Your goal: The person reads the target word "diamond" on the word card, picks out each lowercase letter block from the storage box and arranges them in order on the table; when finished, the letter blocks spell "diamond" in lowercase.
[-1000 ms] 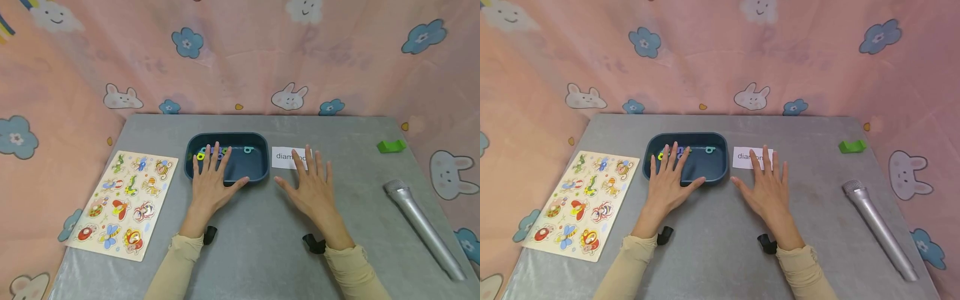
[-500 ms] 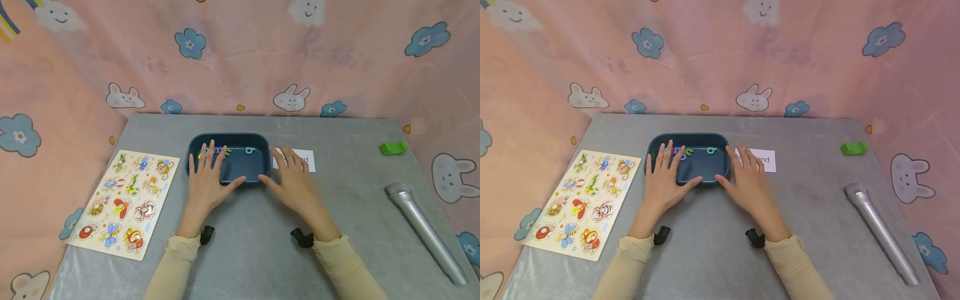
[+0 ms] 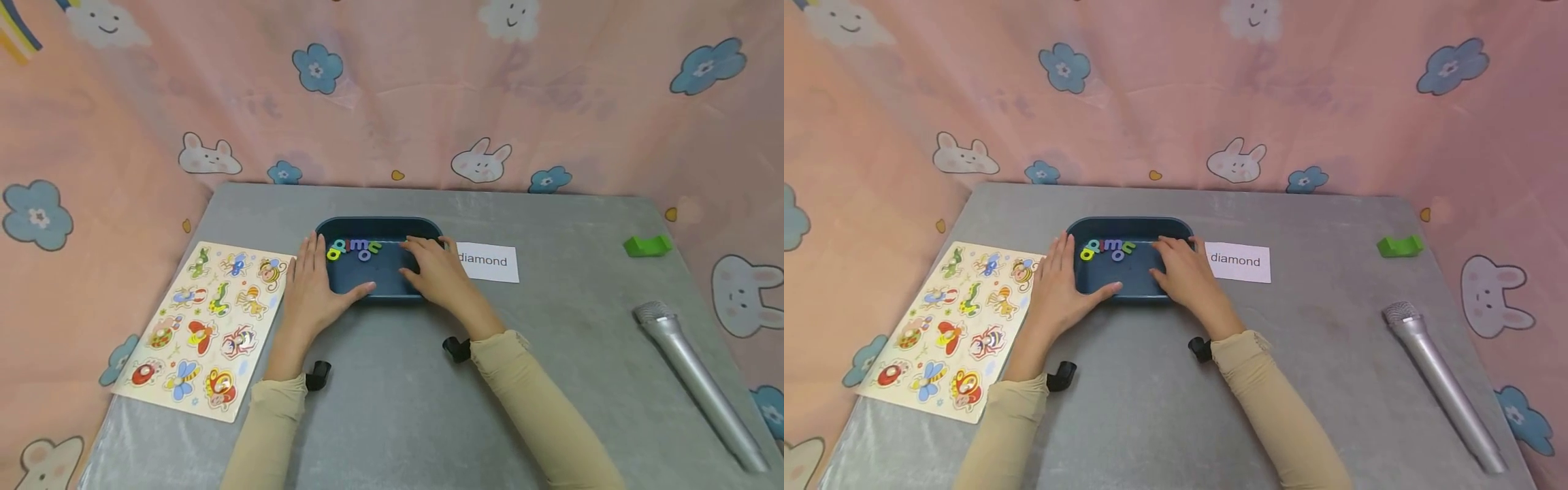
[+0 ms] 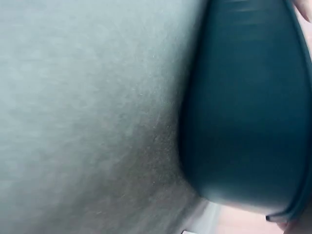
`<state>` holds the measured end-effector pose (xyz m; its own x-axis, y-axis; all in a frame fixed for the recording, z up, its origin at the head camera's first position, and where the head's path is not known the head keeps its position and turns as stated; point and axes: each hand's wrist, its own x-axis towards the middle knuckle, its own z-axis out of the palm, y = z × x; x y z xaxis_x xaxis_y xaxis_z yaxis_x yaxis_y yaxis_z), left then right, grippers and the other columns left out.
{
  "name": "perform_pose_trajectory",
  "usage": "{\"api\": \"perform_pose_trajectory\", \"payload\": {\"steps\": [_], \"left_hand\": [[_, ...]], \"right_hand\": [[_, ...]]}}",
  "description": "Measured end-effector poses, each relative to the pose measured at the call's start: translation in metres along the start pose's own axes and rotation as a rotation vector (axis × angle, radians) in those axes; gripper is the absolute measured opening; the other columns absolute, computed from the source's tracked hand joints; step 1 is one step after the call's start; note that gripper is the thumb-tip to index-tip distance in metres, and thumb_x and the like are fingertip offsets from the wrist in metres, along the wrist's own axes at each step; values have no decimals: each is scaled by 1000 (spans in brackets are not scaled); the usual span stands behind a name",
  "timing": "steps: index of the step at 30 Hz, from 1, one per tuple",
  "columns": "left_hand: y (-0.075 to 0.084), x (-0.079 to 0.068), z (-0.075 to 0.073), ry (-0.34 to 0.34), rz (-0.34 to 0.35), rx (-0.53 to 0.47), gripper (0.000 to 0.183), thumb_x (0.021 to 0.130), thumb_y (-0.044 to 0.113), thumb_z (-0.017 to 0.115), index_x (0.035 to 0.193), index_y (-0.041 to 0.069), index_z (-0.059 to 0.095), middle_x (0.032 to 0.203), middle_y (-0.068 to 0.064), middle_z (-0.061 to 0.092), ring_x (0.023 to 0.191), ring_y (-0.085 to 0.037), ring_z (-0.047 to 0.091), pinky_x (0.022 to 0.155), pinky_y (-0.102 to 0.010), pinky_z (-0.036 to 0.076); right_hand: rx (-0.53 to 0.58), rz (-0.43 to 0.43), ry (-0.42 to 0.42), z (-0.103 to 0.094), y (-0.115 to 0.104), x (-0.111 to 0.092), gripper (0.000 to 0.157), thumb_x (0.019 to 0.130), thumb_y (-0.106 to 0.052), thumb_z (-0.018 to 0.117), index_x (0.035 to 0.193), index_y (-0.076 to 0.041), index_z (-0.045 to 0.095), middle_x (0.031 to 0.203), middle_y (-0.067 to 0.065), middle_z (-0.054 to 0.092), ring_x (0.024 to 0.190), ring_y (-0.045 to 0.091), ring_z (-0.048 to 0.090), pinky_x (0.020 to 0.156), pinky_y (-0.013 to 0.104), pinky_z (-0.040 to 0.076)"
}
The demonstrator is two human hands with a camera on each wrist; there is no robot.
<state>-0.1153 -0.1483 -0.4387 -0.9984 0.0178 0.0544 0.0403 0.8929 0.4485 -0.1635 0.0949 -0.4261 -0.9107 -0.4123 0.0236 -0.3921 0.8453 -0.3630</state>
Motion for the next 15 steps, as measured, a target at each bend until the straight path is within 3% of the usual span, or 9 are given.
{"api": "perform_pose_trajectory", "payload": {"steps": [5, 8, 15], "left_hand": [[-2, 0, 4, -32, -14, -12, 135, 80, 83, 69, 171, 6, 6, 181, -13, 3, 168, -33, 6, 135, -57, 12], [-2, 0, 4, -30, -17, -14, 135, 81, 83, 70, 171, 4, 6, 180, -15, 3, 168, -33, 5, 135, -56, 13], [-2, -1, 5, -34, -23, -31, 135, 80, 83, 70, 171, 4, 8, 180, -13, 2, 168, -32, 4, 135, -54, 12]], "right_hand": [[-109, 41, -78, 1, -4, 15, 57, 102, -28, 74, 154, -13, 57, 162, 13, 52, 148, 31, 52, 127, 59, 24], [-170, 39, -84, 3, -4, 20, 57, 101, -26, 74, 154, -14, 57, 158, 12, 57, 143, 31, 56, 126, 58, 27], [-241, -4, 15, 11, 1, 26, 31, 96, -10, 77, 127, -12, 79, 117, 10, 75, 108, 29, 71, 113, 53, 39]]}}
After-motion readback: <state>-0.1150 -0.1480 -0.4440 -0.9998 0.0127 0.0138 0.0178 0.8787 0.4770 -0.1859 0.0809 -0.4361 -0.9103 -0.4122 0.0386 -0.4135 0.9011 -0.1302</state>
